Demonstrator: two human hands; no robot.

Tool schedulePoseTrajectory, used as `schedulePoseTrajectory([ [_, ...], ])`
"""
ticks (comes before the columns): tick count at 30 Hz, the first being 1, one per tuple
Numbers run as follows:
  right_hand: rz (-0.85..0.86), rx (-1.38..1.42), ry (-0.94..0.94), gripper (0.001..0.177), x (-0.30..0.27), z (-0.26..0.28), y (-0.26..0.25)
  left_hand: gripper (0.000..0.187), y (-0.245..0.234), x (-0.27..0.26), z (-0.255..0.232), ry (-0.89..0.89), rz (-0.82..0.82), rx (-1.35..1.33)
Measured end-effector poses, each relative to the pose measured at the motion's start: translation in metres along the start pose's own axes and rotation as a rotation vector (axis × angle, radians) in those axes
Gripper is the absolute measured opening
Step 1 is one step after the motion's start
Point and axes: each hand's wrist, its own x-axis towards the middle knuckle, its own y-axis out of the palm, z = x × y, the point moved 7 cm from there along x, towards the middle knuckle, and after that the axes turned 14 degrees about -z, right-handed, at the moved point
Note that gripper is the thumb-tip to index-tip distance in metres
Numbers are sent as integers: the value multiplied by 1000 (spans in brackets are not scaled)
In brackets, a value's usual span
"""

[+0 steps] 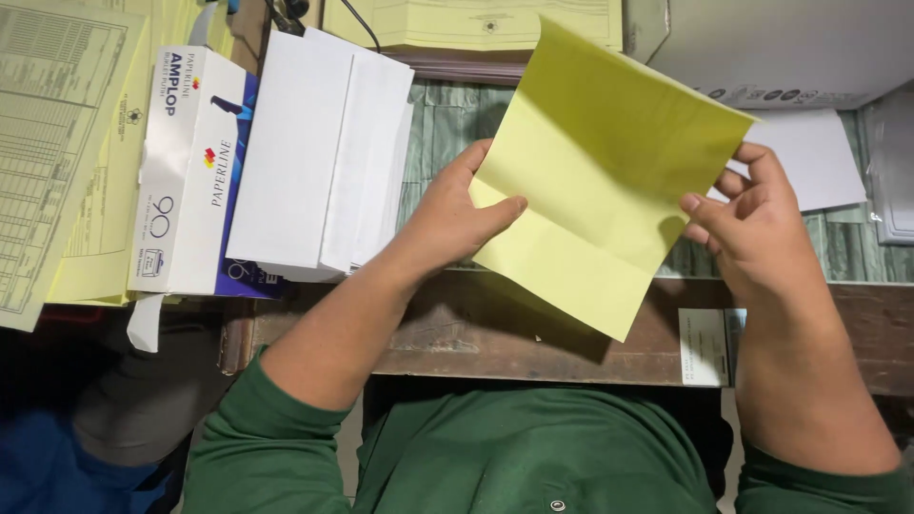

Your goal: Folding paper documents and inserting them into envelopes for mailing

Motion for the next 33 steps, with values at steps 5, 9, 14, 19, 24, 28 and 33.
schedulePoseTrajectory([
  [5, -134, -85, -134, 59, 21, -9, -16, 71, 11, -16, -7, -90, 219, 121],
  [9, -158, -166, -50, 37, 13, -4, -21, 72, 11, -22, -6, 15, 288, 293],
  [14, -213, -485, -144, 23, -26, 17, -27, 78, -3, -6, 10, 200, 86, 607],
  [19, -220, -583, -127, 23, -56, 0, -27, 72, 1, -7, 19, 556, -187, 877],
  [24, -274, -721, -770, 21, -90, -9, -16, 72, 45, -33, 16, 487, 183, 1053],
  [28, -87, -519, -989, 25, -108, -5, 5, 85, 66, -40, 37, 473, 323, 1038],
  [33, 349, -738, -935, 79, -114, -20, 36, 96, 69, -31, 49, 577, 362, 1077],
])
